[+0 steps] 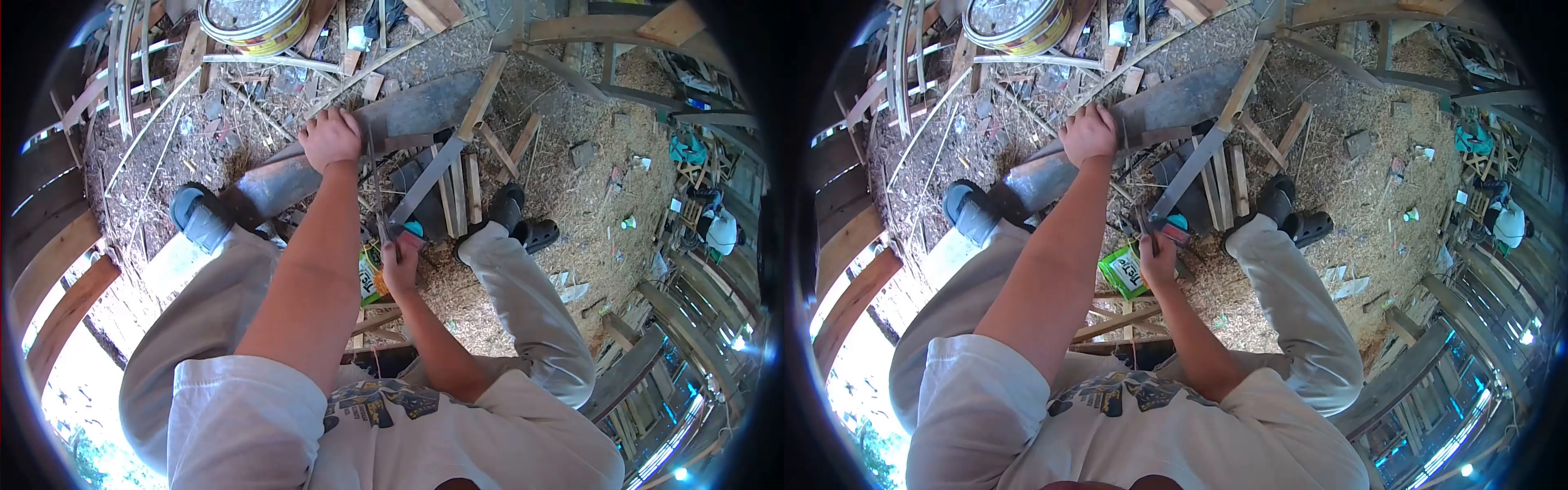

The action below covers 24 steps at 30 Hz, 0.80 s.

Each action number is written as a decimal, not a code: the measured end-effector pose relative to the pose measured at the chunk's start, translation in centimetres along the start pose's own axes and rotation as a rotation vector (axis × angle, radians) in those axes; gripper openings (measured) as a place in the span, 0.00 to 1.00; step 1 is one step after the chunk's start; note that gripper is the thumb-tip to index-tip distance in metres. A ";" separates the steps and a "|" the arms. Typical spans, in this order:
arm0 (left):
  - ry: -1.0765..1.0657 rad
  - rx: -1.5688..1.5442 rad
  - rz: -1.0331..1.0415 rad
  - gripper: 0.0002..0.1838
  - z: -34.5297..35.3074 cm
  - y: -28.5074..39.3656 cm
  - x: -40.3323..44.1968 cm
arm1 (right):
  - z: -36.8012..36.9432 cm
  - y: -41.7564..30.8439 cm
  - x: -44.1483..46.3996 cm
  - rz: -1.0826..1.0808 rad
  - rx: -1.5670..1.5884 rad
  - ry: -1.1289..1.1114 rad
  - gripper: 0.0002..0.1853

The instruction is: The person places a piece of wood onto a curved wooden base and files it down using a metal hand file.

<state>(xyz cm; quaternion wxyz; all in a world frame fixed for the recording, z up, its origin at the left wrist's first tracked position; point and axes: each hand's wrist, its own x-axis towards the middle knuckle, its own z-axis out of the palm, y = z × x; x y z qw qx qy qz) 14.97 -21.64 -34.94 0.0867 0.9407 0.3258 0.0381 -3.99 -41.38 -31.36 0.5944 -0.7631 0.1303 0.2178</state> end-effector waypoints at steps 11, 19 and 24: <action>0.015 -0.031 -0.020 0.20 0.4 0.0 0.0 | 0.0 2.7 0.9 -0.073 0.034 0.001 0.13; 0.013 -0.022 -0.008 0.20 0.0 -0.1 0.0 | 2.1 -6.2 7.9 0.009 0.365 0.045 0.15; 0.053 -0.048 0.012 0.19 -0.2 0.0 -0.4 | 0.8 -4.9 6.4 -0.040 0.422 0.051 0.17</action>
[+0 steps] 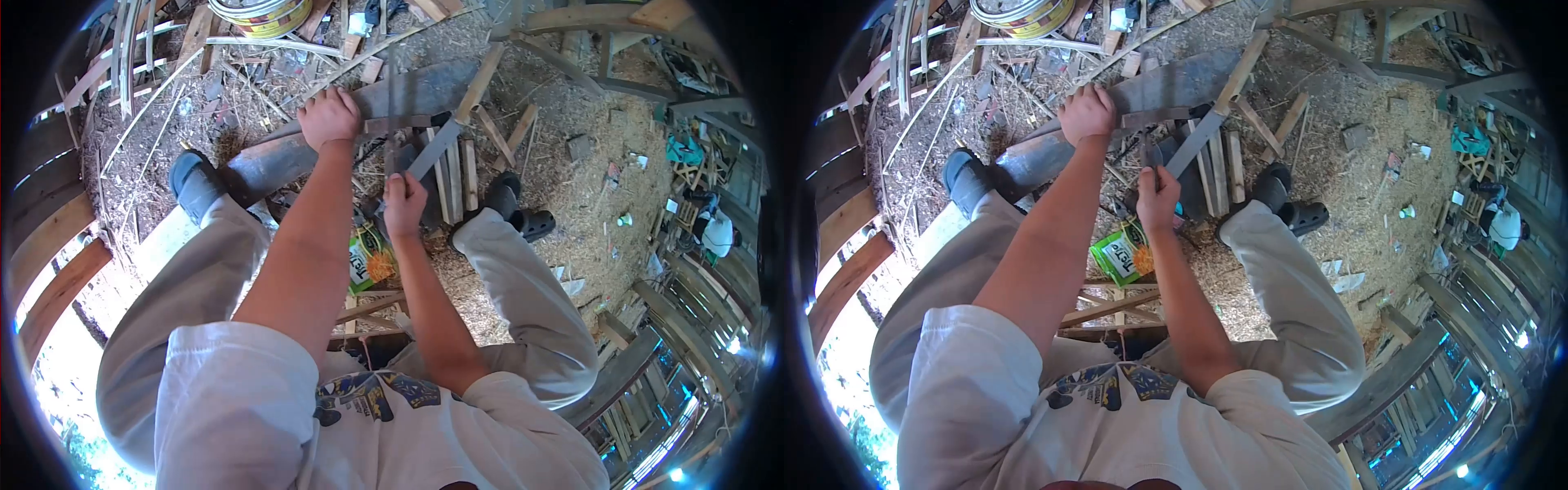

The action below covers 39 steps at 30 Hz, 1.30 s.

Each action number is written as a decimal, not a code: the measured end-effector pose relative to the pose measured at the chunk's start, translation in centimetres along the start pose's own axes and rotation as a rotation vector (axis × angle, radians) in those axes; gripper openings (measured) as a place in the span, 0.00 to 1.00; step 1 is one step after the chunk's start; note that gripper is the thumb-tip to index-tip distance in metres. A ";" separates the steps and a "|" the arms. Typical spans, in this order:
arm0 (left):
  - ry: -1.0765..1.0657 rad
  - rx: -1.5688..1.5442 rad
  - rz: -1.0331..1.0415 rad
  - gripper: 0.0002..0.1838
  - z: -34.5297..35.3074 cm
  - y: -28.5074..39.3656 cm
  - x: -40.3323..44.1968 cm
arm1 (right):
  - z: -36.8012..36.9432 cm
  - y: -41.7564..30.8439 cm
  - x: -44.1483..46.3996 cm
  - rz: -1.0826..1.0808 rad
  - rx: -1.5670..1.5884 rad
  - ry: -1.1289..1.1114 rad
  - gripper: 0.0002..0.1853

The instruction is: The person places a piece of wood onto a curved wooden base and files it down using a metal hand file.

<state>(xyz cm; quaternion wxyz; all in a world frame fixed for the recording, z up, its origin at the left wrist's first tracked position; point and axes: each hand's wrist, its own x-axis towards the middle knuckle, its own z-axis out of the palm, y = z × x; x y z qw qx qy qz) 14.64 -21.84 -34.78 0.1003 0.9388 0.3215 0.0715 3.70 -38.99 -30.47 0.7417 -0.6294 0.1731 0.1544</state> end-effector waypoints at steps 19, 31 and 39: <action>0.221 -0.076 0.048 0.22 -0.4 -1.5 -4.2 | -4.0 1.7 -2.6 -0.192 -0.339 0.010 0.20; 0.204 -0.109 -0.006 0.20 -1.6 -1.5 -2.9 | -2.7 2.2 -3.1 -0.114 -0.325 -0.084 0.18; 0.085 -0.012 0.009 0.26 0.2 -1.5 -2.2 | -2.9 4.4 -3.2 -0.046 -0.197 -0.084 0.17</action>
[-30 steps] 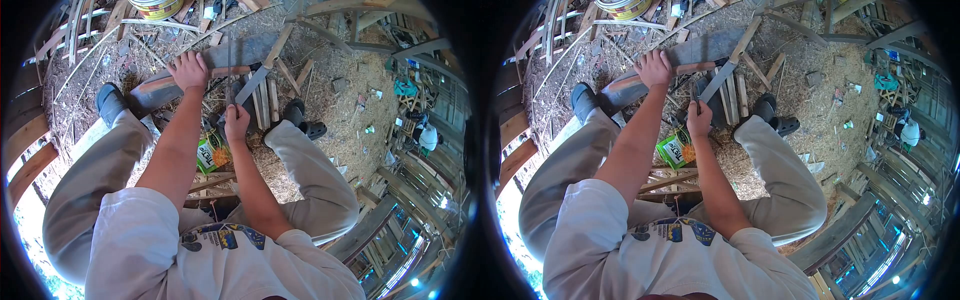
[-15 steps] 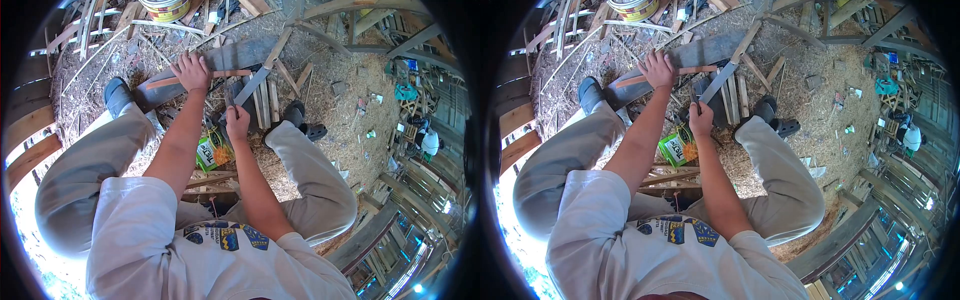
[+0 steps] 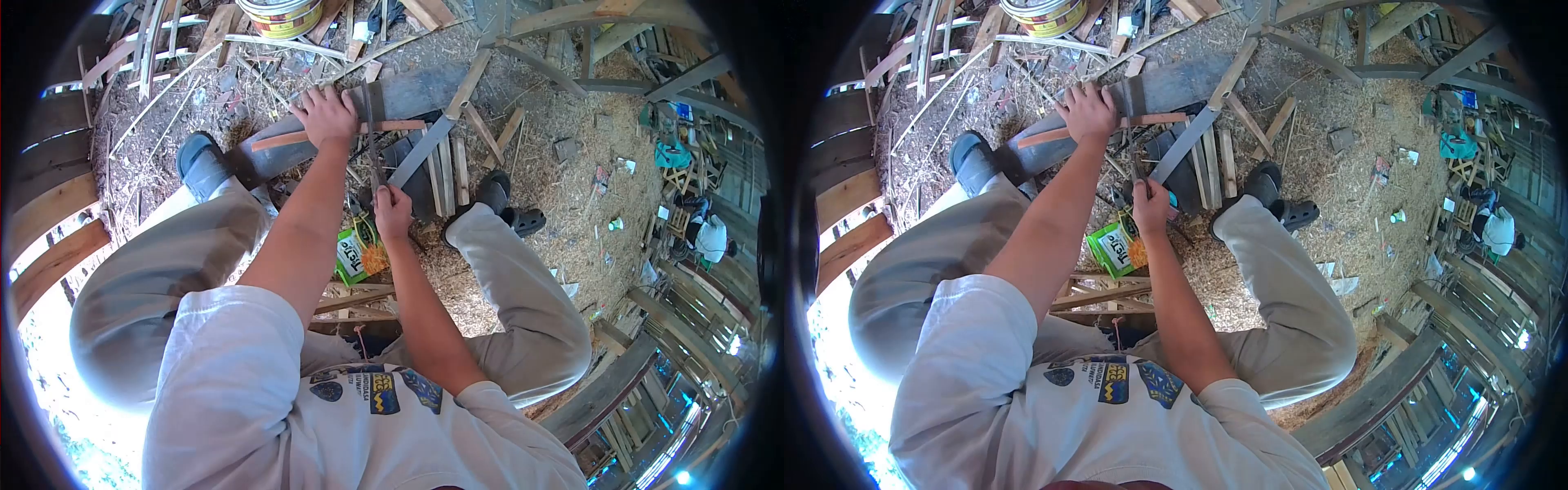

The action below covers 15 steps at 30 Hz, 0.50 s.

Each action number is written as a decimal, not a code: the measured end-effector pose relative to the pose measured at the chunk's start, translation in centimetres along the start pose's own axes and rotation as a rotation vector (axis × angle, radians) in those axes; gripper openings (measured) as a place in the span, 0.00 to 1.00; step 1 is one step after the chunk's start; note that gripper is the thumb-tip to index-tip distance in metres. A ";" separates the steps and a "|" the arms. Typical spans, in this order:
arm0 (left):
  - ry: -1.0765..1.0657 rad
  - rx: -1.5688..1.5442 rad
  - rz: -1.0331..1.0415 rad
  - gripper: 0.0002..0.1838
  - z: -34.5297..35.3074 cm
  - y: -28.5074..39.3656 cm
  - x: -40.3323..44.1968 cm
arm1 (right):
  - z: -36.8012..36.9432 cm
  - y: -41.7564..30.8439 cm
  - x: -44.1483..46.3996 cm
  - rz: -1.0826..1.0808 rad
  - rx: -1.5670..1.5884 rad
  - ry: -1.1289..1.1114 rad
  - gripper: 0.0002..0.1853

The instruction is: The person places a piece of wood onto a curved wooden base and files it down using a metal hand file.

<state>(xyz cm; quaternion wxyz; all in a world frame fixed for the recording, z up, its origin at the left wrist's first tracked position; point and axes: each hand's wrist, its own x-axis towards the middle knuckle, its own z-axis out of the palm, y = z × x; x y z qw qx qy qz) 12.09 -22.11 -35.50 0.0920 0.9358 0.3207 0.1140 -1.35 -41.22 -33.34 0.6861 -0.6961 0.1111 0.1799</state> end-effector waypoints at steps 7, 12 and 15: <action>-0.064 0.022 -0.018 0.27 -0.9 0.3 0.2 | 0.1 0.0 -0.9 0.045 -0.067 0.019 0.18; -0.083 0.019 -0.024 0.27 -1.0 0.3 0.2 | 0.0 0.2 -1.2 0.060 -0.060 0.032 0.18; -0.110 0.030 -0.032 0.26 -1.3 0.4 0.3 | -0.2 0.3 -2.1 0.118 0.040 0.008 0.18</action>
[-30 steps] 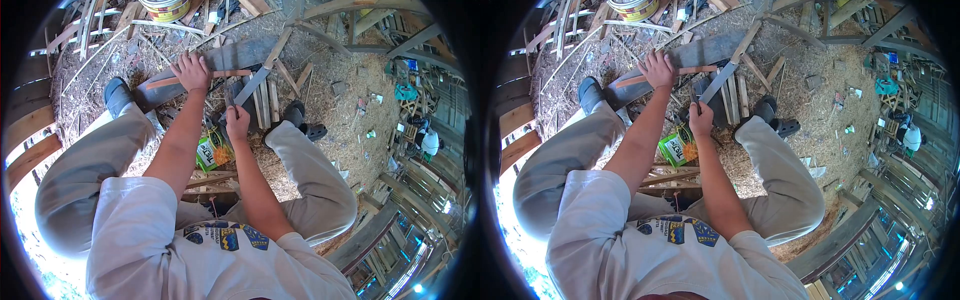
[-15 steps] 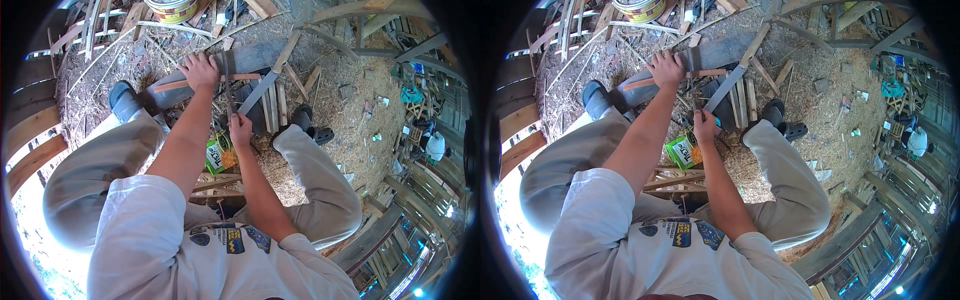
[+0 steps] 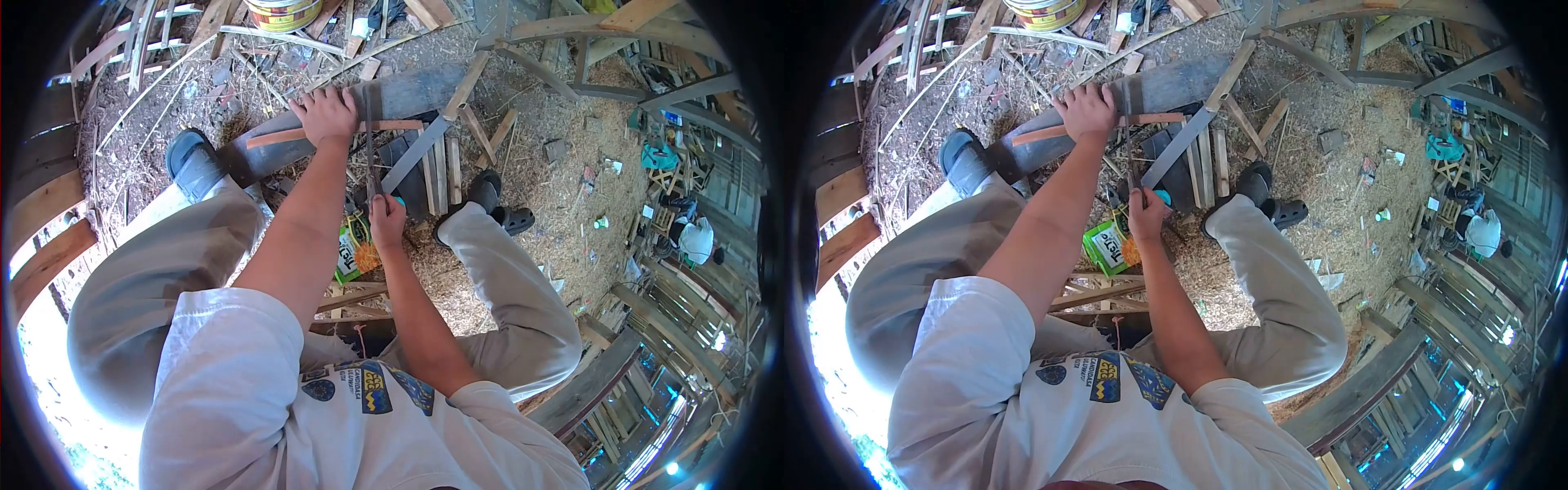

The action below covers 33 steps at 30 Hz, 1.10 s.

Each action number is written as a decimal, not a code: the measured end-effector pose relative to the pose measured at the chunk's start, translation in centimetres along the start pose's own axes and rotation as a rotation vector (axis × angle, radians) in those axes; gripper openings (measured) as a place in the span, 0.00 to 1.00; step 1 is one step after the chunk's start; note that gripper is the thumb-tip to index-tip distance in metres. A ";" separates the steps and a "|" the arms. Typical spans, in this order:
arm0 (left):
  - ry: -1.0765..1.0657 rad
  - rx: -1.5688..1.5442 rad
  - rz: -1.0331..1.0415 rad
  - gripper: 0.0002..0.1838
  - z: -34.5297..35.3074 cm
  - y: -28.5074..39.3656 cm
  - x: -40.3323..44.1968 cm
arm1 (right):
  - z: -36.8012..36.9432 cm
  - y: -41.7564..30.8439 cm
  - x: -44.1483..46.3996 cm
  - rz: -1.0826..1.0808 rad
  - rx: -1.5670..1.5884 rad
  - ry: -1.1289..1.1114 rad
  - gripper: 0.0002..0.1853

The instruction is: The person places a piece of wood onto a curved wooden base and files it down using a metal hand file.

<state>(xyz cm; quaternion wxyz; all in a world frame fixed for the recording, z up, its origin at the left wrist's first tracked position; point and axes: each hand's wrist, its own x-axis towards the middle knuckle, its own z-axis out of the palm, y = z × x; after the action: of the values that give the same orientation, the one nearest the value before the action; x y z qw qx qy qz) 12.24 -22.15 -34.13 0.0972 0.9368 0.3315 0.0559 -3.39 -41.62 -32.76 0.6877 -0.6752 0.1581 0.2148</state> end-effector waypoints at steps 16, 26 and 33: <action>0.020 -0.042 0.013 0.22 0.1 -0.1 -0.1 | -0.7 1.5 -0.7 -0.131 -0.243 0.066 0.20; 0.035 -0.032 0.012 0.21 0.2 -0.3 0.0 | -0.9 1.1 -1.2 -0.089 -0.226 0.052 0.19; 0.003 -0.046 -0.011 0.21 0.4 -0.2 -0.2 | -0.1 -1.3 0.3 0.025 -0.174 0.017 0.16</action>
<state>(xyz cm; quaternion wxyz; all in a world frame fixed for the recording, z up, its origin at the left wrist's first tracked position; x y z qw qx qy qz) 12.05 -22.20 -34.55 0.1185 0.9324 0.3354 0.0646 -2.47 -41.67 -31.78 0.6221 -0.7323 0.1534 0.2306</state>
